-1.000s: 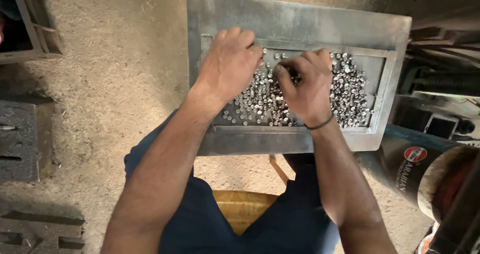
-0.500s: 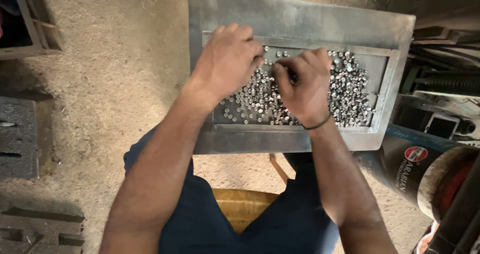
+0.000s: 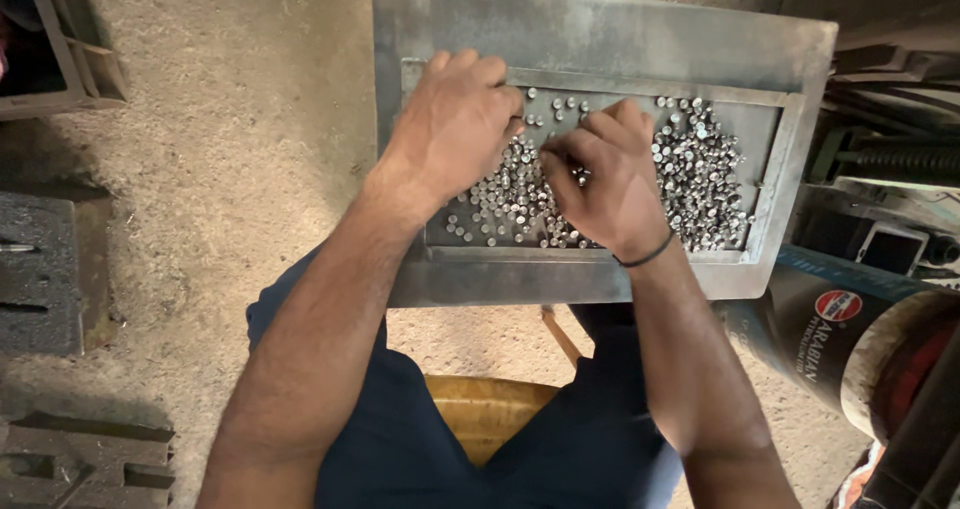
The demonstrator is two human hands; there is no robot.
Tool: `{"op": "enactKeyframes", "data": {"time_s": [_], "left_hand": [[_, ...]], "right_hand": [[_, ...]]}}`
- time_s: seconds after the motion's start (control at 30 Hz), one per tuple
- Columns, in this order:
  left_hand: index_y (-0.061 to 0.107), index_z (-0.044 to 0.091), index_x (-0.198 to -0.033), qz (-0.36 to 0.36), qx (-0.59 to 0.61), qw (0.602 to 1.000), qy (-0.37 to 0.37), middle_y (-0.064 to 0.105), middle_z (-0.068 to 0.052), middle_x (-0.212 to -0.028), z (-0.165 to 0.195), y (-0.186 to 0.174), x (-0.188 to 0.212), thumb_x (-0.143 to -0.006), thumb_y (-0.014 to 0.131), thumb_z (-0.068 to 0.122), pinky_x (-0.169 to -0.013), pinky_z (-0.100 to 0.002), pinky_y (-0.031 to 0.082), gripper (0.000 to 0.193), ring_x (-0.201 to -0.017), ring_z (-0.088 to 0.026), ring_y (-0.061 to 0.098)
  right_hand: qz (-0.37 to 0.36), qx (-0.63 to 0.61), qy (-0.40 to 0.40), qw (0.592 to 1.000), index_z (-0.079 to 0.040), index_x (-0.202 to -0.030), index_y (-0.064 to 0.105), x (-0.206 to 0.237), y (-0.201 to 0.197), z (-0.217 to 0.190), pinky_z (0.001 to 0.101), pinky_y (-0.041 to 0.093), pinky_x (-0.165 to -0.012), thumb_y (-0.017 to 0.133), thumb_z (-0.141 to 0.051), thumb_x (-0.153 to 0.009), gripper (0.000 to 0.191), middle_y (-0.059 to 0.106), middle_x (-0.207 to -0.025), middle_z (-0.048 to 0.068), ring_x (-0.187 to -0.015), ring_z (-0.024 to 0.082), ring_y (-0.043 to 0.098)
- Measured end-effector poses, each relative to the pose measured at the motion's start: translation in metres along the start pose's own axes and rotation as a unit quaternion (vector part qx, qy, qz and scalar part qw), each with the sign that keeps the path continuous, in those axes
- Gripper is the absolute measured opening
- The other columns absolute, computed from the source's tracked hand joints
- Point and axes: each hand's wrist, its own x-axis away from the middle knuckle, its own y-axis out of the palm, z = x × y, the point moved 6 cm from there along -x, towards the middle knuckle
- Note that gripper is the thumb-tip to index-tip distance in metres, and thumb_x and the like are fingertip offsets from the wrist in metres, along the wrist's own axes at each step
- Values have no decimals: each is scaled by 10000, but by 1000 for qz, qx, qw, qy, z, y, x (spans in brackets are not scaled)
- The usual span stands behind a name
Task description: The person operates a press machine, then carries a metal tray and pours small metal buttons from a perforated strainer onto the tray resting on their lap. They spread the buttons across the tray and sort through them by hand, picking and arranging the pieces.
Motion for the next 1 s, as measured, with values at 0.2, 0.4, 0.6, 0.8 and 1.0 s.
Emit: {"op": "enactKeyframes", "data": {"time_s": [0.2, 0.4, 0.6, 0.8, 1.0], "left_hand": [[764, 92, -851, 0, -12, 1000, 12, 632, -68, -910, 2, -1, 0, -815, 786, 197, -877, -453, 440, 113, -967, -282, 597], [783, 127, -877, -12, 22, 1000, 9, 635, -70, -890, 0, 1, 1, -835, 797, 189, -870, -467, 439, 76, -939, -289, 593], [786, 125, -893, 3, 35, 999, 17, 635, -78, -909, 0, -2, 2, -837, 797, 186, -880, -469, 442, 84, -963, -302, 592], [788, 148, -820, -25, 22, 999, 2, 612, -77, -863, -6, -7, 4, -822, 781, 172, -883, -475, 441, 25, -937, -292, 587], [770, 133, -789, -28, 30, 999, 23, 619, -76, -875, -2, -6, 4, -794, 779, 166, -864, -465, 445, 35, -946, -301, 591]], "right_hand": [[21, 9, 34, 999, -84, -942, 756, -4, -6, 3, 442, 384, -856, 795, -113, -923, 52, 630, -864, 71, -917, 302, 537], [0, 5, -7, 1000, -81, -905, 752, -1, -1, -5, 456, 384, -847, 800, -105, -868, 65, 640, -844, 71, -897, 306, 545], [29, 14, 52, 998, -88, -945, 752, 0, -4, 5, 437, 394, -864, 799, -115, -946, 53, 643, -877, 65, -904, 287, 534], [13, 5, 8, 1000, -98, -886, 760, 1, 4, -5, 447, 376, -831, 802, -111, -871, 47, 640, -820, 57, -879, 291, 535], [38, 24, 59, 997, -95, -900, 757, 1, 2, 1, 441, 389, -854, 803, -119, -908, 52, 633, -834, 56, -893, 280, 533]]}}
